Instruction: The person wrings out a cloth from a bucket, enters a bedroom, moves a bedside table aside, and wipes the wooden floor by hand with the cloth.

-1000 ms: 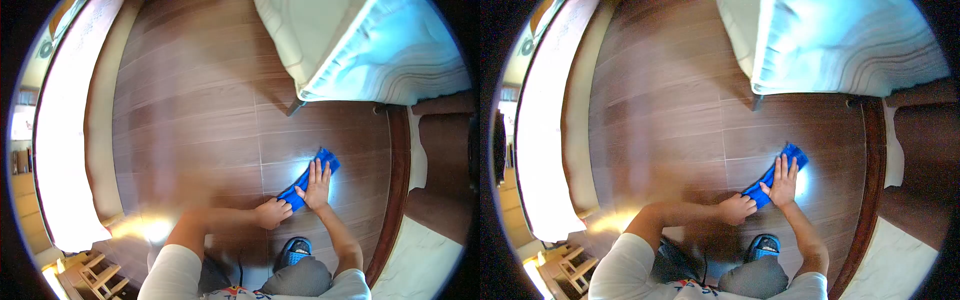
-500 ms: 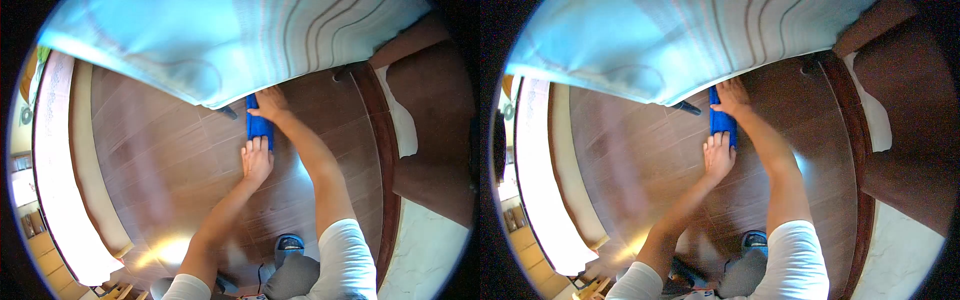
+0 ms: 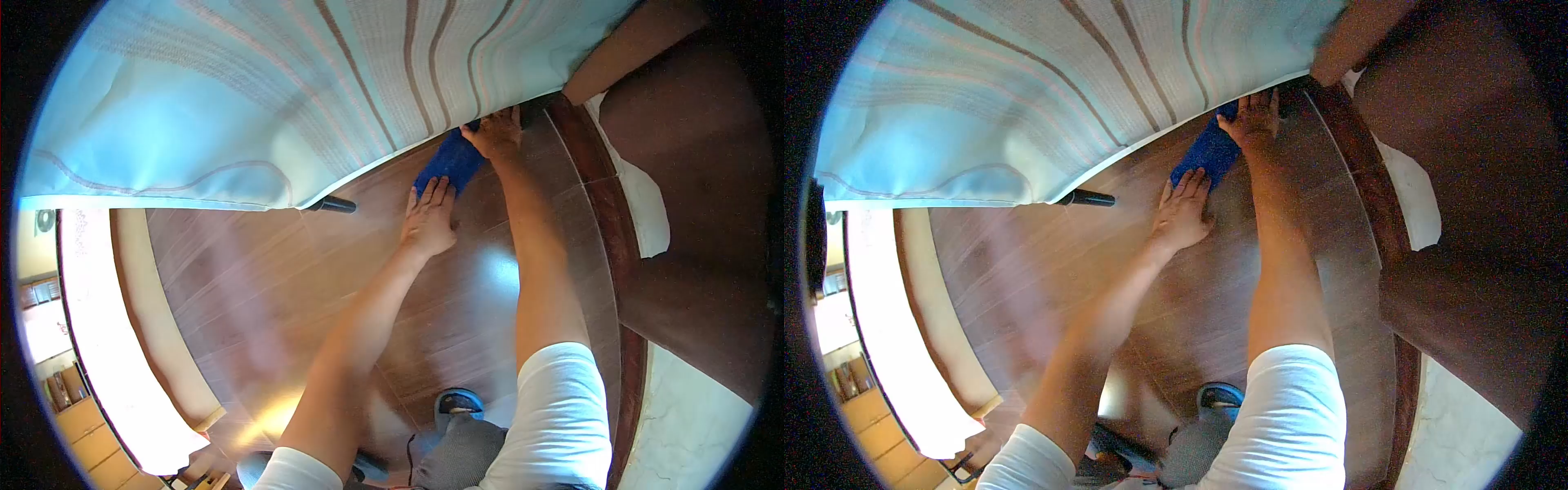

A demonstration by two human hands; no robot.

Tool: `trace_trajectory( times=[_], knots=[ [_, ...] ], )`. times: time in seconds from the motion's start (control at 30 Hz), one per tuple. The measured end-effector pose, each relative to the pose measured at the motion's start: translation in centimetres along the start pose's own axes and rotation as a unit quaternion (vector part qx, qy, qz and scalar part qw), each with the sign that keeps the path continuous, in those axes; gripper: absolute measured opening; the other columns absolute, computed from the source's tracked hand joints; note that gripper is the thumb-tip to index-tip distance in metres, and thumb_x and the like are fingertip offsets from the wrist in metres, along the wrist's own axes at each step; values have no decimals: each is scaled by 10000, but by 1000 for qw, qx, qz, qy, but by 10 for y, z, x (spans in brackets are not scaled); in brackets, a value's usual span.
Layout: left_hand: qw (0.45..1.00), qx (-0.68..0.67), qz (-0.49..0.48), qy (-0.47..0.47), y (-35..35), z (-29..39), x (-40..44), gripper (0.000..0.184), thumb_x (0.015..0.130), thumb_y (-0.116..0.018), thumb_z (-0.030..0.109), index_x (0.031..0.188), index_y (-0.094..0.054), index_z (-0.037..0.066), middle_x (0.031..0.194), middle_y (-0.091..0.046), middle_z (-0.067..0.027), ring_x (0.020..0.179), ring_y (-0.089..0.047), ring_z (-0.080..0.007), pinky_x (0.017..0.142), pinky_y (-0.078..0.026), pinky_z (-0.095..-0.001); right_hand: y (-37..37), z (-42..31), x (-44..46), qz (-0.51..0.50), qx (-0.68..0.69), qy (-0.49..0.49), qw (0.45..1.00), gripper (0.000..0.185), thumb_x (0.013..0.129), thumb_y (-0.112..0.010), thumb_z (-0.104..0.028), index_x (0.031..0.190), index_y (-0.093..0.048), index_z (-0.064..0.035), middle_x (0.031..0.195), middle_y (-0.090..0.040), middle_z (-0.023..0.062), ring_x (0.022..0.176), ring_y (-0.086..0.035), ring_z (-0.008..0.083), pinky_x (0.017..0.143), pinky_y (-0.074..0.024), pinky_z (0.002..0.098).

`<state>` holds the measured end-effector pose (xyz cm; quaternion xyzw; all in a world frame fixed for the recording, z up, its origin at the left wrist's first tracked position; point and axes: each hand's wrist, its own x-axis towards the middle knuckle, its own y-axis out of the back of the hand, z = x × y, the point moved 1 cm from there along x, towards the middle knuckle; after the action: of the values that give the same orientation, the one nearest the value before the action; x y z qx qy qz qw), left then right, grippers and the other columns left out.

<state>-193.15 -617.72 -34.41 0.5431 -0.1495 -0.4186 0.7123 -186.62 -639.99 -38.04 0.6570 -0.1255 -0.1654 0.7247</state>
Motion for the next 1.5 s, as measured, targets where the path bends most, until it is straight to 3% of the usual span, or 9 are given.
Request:
trace_trajectory(
  times=[0.27,0.47,0.73,0.8,0.93,1.1,1.23,1.33,1.5],
  knots=[
    [999,30,-4,-41,-18,30,-54,778,793,-624,406,1393,-363,-15,1461,-343,-180,1370,-273,-327,1128,-190,-517,6,12,-79,27,13,63,998,772,910,-438,-514,1420,-298,48,1481,-281,249,1401,-235,348,1170,-104,467],
    [993,6,-29,-116,-57,97,-137,805,775,-642,456,1368,-392,-29,1435,-364,-186,1332,-310,-332,1089,-217,-540,1,58,-205,22,143,17,989,806,819,-626,-386,1423,-292,30,1488,-252,253,1394,-228,380,1158,-132,497],
    [993,6,26,-115,-55,112,-57,734,789,-644,433,1350,-433,9,1459,-326,-172,1295,-341,-319,1096,-221,-516,8,93,-109,6,93,60,994,769,758,-672,-472,1324,-422,-16,1483,-251,267,1384,-245,384,1143,-153,518],
    [992,32,46,-115,-49,115,-32,686,772,-662,398,1307,-480,8,1450,-346,-179,1283,-357,-304,1104,-217,-516,9,101,-88,5,87,35,996,747,767,-656,-501,1300,-446,-22,1474,-258,283,1371,-262,398,1141,-163,513],
    [990,74,-34,-114,-40,115,-23,622,823,-610,412,1295,-477,29,1447,-367,-173,1289,-375,-330,1123,-212,-499,-1,105,-101,15,83,-30,996,741,795,-616,-546,1292,-459,-20,1451,-264,323,1349,-286,428,1133,-182,515],
    [983,73,-49,-163,-50,112,-60,554,823,-600,350,1259,-498,24,1428,-398,-172,1283,-386,-328,1133,-203,-494,-13,123,-183,-7,81,-77,994,792,824,-558,-597,1337,-419,-10,1423,-286,352,1330,-301,461,1098,-236,548],
    [970,35,-52,-236,-70,115,-119,509,801,-607,325,1203,-536,20,1420,-405,-183,1271,-403,-323,1128,-226,-480,-6,124,-284,-41,9,-187,982,922,797,-504,-710,1417,-336,-49,1406,-326,344,1303,-362,455,946,-442,518],
    [958,40,-82,-270,-73,122,-140,513,804,-592,270,1240,-518,11,1428,-394,-188,1272,-413,-320,1124,-236,-471,26,118,-320,-176,88,-282,939,898,808,-508,-685,1377,-368,-4,1413,-310,353,1316,-335,458,1057,-299,535],
    [934,69,-34,-348,-80,104,-126,342,827,-542,183,1143,-566,52,1378,-471,-144,1229,-466,-279,1095,-301,-459,4,131,-355,-88,-14,-256,962,790,868,-495,-594,1393,-347,-23,1348,-449,283,1175,-505,412,1001,-356,509]
  ],
)
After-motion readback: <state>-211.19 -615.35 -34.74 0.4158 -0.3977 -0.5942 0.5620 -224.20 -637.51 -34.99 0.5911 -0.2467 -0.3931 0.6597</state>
